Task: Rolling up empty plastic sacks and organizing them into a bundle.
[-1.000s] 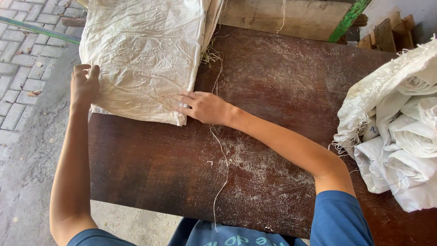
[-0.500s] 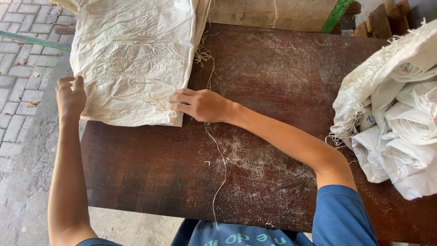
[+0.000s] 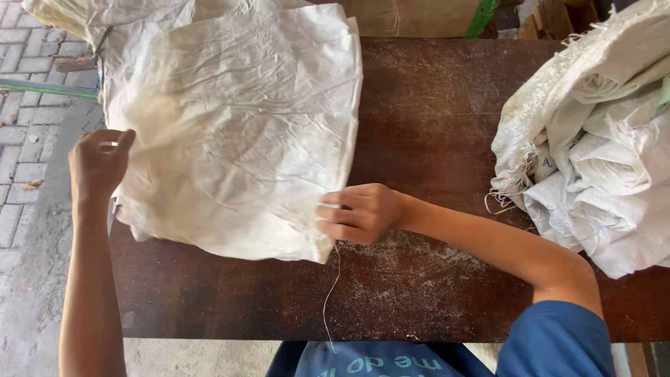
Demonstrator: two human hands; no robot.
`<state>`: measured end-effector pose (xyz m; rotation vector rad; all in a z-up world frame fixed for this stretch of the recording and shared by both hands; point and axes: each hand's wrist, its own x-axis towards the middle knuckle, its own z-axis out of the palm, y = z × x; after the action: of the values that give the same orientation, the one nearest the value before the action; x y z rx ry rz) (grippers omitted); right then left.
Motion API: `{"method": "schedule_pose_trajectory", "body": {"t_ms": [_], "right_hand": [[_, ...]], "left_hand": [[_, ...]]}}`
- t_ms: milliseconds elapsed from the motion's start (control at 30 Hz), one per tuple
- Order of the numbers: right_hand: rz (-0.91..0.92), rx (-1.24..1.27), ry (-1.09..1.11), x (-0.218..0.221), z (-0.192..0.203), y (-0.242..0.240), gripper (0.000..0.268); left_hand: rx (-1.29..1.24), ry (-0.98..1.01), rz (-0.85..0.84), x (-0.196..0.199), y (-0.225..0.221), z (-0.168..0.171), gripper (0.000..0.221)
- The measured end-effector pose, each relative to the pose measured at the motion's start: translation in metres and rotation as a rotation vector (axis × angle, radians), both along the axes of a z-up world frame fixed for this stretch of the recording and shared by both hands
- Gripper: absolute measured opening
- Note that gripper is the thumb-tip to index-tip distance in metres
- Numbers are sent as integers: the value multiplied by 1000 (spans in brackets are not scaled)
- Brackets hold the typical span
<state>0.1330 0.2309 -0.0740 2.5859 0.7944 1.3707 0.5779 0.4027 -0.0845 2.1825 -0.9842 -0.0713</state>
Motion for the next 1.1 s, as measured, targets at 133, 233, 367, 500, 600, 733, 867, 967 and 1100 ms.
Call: {"method": "schedule_pose_trajectory", "body": {"t_ms": [133,233,367,500,600,733,867,967,1100], "right_hand": [[-88,90,43,-49,-16,-22,2],[-125,348,39,-90,-25,-31,19],[-381,560,127,-148,-51,-48,18],[-534,1136,60,-191,-68,-63,25],[-608,1510,109,-182,-21,-60,25],[-453,2215,73,-159,25,-68,22],[-315,2285,119,-168,-2,-94,24],[-149,2293,202,-170,-5,-96,39],[530,2235,10,-170,9,-93,52]], "left_hand": [[51,-53,-280,-47,-16,26,21],[105,-165,-477,-75,-32,36,39],[122,-262,-674,-87,-48,28,58],[183,-264,-808,-111,-56,38,73],[278,-98,-848,-98,-58,18,77],[314,316,-894,-80,-52,-15,105],[173,160,-921,-116,-47,0,101],[22,157,-902,-122,-45,-16,61],[-105,373,-735,-133,-50,-18,42]]}}
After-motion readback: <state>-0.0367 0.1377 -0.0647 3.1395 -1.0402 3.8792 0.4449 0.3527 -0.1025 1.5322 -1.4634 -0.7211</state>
